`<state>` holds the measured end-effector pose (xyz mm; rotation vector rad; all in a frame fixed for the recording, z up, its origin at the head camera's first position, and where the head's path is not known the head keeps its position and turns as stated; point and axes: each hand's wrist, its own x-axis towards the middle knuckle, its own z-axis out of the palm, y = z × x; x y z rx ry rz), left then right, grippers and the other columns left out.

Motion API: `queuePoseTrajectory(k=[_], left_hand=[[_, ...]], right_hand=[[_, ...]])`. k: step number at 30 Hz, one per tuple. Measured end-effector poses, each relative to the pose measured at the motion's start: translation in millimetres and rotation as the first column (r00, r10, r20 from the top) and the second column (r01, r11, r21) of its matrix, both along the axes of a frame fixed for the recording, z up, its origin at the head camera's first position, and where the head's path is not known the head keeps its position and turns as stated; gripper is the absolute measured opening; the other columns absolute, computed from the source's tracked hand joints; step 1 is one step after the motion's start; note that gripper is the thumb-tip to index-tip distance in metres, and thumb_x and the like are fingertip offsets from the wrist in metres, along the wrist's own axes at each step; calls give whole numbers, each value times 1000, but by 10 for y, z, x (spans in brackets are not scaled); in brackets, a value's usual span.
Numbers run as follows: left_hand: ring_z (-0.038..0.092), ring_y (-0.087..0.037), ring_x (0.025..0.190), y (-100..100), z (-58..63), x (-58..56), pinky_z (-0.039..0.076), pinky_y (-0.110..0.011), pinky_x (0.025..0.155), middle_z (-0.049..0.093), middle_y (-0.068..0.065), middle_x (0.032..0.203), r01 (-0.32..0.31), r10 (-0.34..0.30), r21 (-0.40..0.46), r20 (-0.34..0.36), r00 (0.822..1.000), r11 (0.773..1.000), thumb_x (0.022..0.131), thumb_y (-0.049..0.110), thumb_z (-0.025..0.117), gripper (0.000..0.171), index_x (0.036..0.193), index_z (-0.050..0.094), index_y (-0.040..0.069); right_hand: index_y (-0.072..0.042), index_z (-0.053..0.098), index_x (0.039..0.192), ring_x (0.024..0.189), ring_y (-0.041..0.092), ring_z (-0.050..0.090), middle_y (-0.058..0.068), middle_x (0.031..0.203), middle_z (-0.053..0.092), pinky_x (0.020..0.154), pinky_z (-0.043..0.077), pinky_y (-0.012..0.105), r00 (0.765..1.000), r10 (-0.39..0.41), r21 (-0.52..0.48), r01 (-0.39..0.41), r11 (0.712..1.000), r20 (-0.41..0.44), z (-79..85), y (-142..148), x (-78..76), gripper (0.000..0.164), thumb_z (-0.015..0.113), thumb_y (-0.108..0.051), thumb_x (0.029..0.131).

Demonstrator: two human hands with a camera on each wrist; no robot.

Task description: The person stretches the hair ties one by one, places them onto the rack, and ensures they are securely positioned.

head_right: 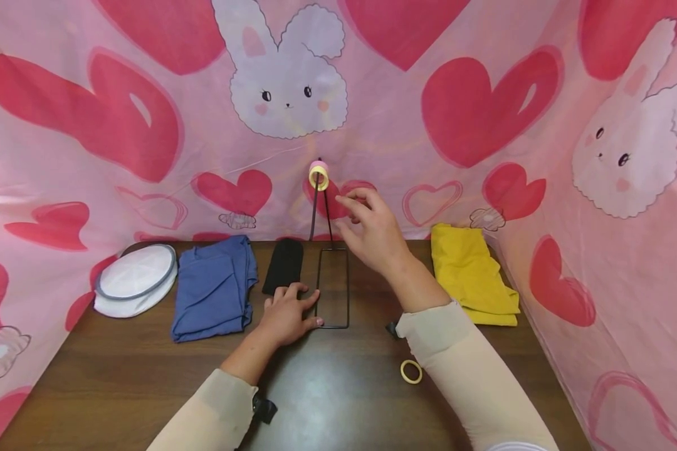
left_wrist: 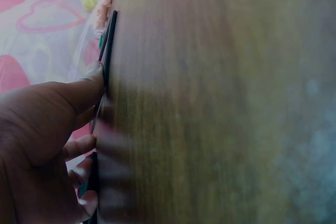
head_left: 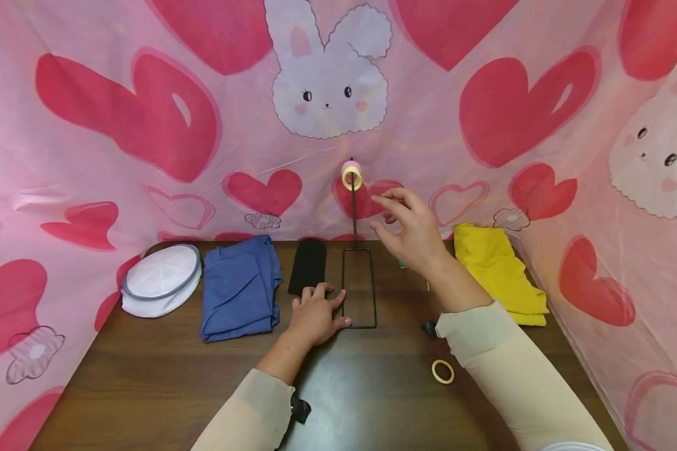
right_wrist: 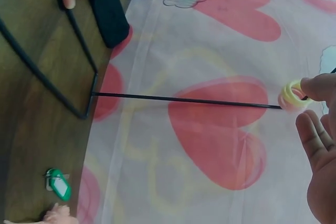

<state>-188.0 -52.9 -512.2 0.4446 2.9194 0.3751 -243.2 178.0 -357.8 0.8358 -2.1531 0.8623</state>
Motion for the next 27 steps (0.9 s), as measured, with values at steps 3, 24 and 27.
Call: queuePoseTrajectory(k=[3,24,27], left_hand=[[35,-38,137,-4,10,-2,35,-56,96,38,-4,158,0,0,0,-4,1000,1000,94,64,64,70,156,49,36],[36,-38,136,-24,32,8,36,-55,94,38,-4,158,14,-14,12,5,1000,1000,94,64,64,70,157,47,36],[36,-39,136,-26,21,28,36,-55,93,39,-4,156,18,-18,15,-5,1000,1000,94,64,64,70,156,48,35]], right_hand=[[-2,73,127,84,23,70,18,121,60,80,60,39,1000,6,5,-6,1000,6,-36,49,64,47,87,-3,82],[-7,76,123,82,18,70,7,117,66,80,55,24,994,56,16,-58,998,98,-442,496,501,48,89,-1,77],[-8,77,122,82,19,70,6,115,66,74,55,20,991,48,32,-53,998,127,-527,587,571,48,90,-2,76]])
